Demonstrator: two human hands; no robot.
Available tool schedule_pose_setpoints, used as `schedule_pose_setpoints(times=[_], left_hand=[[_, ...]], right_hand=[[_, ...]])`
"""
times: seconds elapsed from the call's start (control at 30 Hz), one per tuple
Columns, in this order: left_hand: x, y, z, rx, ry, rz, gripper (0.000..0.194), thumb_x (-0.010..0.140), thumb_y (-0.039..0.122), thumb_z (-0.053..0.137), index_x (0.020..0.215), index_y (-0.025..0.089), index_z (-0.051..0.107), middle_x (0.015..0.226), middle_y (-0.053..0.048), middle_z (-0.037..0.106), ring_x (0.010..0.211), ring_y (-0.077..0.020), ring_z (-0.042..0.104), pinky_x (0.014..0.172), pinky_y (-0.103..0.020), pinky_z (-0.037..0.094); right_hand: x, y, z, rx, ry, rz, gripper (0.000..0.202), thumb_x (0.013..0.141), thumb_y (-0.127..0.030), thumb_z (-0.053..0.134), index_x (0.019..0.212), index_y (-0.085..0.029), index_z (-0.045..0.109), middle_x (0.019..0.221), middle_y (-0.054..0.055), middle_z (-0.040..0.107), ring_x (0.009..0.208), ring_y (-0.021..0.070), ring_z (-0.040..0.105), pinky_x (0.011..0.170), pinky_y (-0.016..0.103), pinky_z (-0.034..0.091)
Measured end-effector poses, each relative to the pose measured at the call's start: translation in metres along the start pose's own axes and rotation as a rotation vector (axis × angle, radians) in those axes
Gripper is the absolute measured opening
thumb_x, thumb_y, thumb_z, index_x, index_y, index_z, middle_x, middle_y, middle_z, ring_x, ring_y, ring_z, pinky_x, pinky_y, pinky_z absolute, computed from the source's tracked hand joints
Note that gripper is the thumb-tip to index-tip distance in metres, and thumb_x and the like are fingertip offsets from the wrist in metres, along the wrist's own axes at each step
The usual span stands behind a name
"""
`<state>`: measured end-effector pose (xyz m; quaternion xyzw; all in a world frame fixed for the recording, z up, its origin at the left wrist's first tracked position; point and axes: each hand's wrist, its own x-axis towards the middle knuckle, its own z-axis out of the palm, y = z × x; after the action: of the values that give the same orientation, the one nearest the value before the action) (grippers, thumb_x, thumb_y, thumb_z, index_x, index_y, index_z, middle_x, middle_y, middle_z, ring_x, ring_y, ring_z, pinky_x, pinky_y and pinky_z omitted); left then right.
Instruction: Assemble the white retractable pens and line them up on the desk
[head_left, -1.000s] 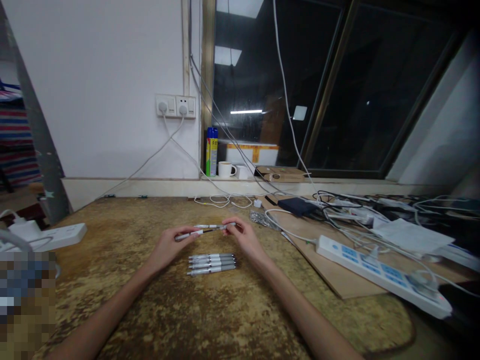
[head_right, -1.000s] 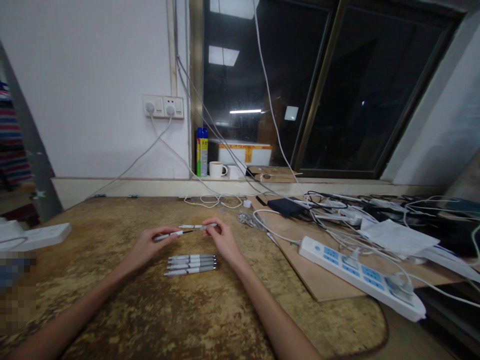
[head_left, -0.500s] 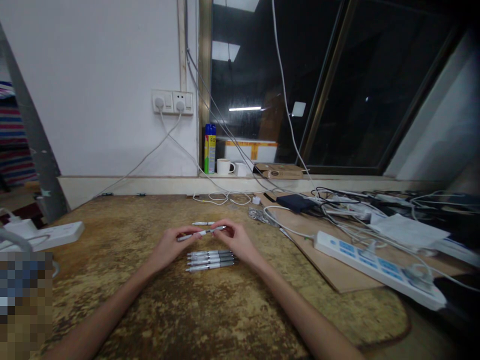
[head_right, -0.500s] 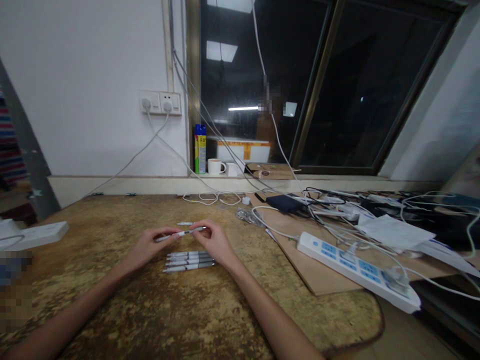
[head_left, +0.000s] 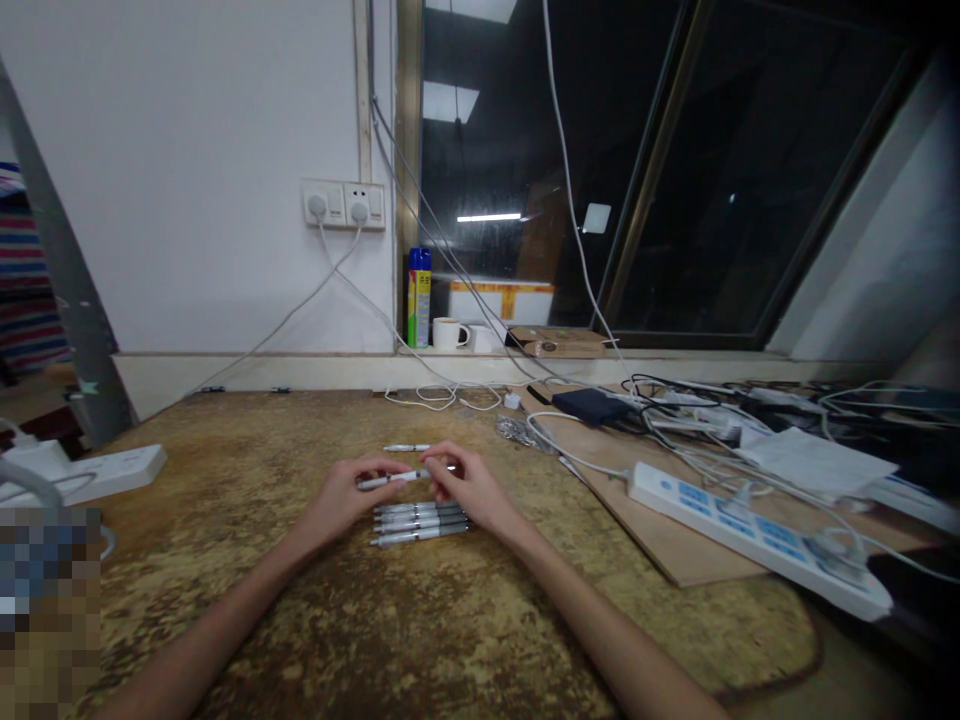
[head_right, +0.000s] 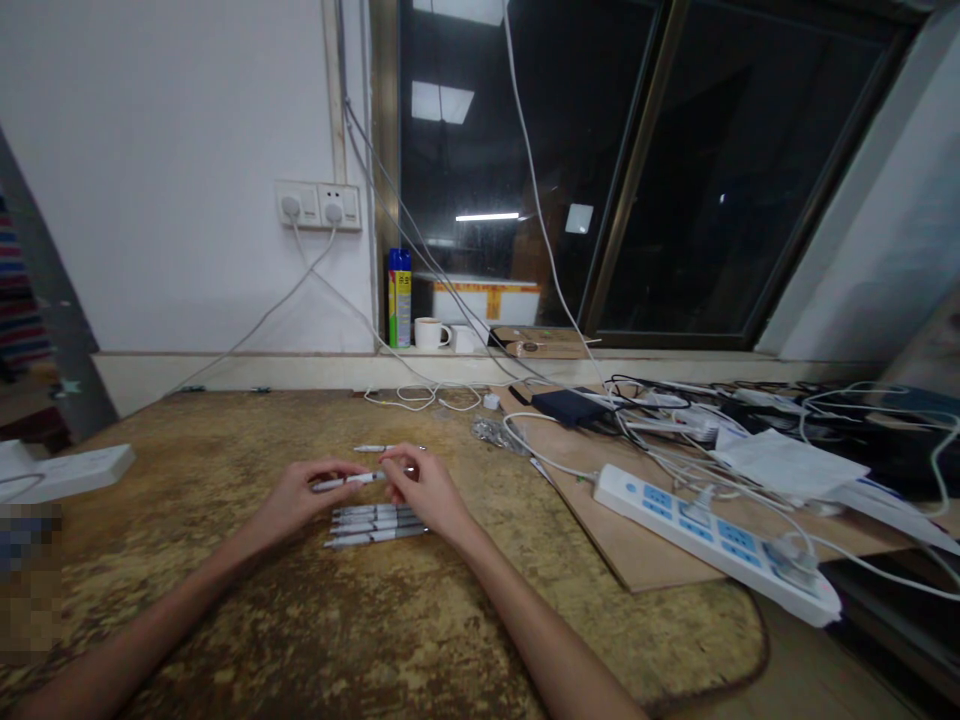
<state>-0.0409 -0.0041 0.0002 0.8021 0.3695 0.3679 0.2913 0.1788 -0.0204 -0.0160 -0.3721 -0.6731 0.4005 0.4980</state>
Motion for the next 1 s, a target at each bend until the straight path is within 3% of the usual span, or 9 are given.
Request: schedule_pose_setpoints(times=[0.13, 0.3, 0.5, 0.67, 0.87, 1.0], left_hand=[[0.000, 0.002, 0.001, 0.029, 0.002, -0.002, 0.029, 0.088, 0.045, 0.066, 0.105, 0.024, 0.078, 0.109, -0.003, 0.077, 0.102, -0.0236, 0.069, 0.094, -0.031, 0.048], [0.000, 0.002, 0.001, 0.022, 0.023, -0.014, 0.030, 0.089, 0.046, 0.064, 0.105, 0.024, 0.078, 0.109, -0.004, 0.077, 0.103, -0.0241, 0.069, 0.095, -0.033, 0.048], [-0.001, 0.004, 0.002, 0.013, 0.005, -0.006, 0.030, 0.087, 0.046, 0.066, 0.104, 0.024, 0.077, 0.110, -0.004, 0.076, 0.102, -0.0236, 0.069, 0.094, -0.032, 0.049], [0.000, 0.002, 0.001, 0.013, 0.029, -0.010, 0.032, 0.089, 0.047, 0.063, 0.105, 0.023, 0.077, 0.108, -0.005, 0.077, 0.102, -0.0238, 0.069, 0.096, -0.034, 0.049], [0.000, 0.003, -0.001, 0.000, -0.015, 0.018, 0.031, 0.083, 0.045, 0.069, 0.102, 0.022, 0.077, 0.107, -0.006, 0.077, 0.101, -0.0247, 0.069, 0.098, -0.034, 0.048], [0.000, 0.004, 0.000, -0.015, -0.008, -0.002, 0.034, 0.086, 0.047, 0.065, 0.104, 0.021, 0.077, 0.108, -0.007, 0.076, 0.101, -0.0253, 0.069, 0.096, -0.035, 0.050]], right_hand=[[0.000, 0.002, -0.001, -0.034, -0.009, 0.055, 0.039, 0.097, -0.051, 0.044, 0.102, -0.018, 0.064, 0.054, -0.003, 0.057, 0.045, 0.0122, 0.050, 0.046, 0.023, 0.039], [0.000, -0.001, -0.003, -0.087, 0.011, -0.070, 0.025, 0.091, -0.038, 0.057, 0.108, -0.020, 0.065, 0.073, -0.002, 0.059, 0.064, 0.0125, 0.054, 0.061, 0.023, 0.042], [-0.002, -0.003, -0.003, -0.078, -0.077, 0.024, 0.039, 0.100, -0.047, 0.038, 0.105, -0.018, 0.064, 0.052, -0.006, 0.048, 0.047, 0.0115, 0.041, 0.049, 0.023, 0.031], [-0.002, -0.008, -0.003, -0.129, -0.006, -0.073, 0.024, 0.092, -0.037, 0.056, 0.106, -0.020, 0.065, 0.073, -0.002, 0.058, 0.065, 0.0124, 0.051, 0.059, 0.022, 0.037], [-0.002, -0.007, -0.002, -0.071, -0.093, 0.044, 0.039, 0.099, -0.048, 0.039, 0.103, -0.018, 0.064, 0.050, -0.007, 0.044, 0.044, 0.0111, 0.037, 0.048, 0.023, 0.029], [-0.002, -0.007, -0.003, -0.135, -0.029, -0.059, 0.026, 0.094, -0.039, 0.052, 0.102, -0.020, 0.067, 0.071, -0.001, 0.058, 0.063, 0.0134, 0.050, 0.059, 0.024, 0.037]])
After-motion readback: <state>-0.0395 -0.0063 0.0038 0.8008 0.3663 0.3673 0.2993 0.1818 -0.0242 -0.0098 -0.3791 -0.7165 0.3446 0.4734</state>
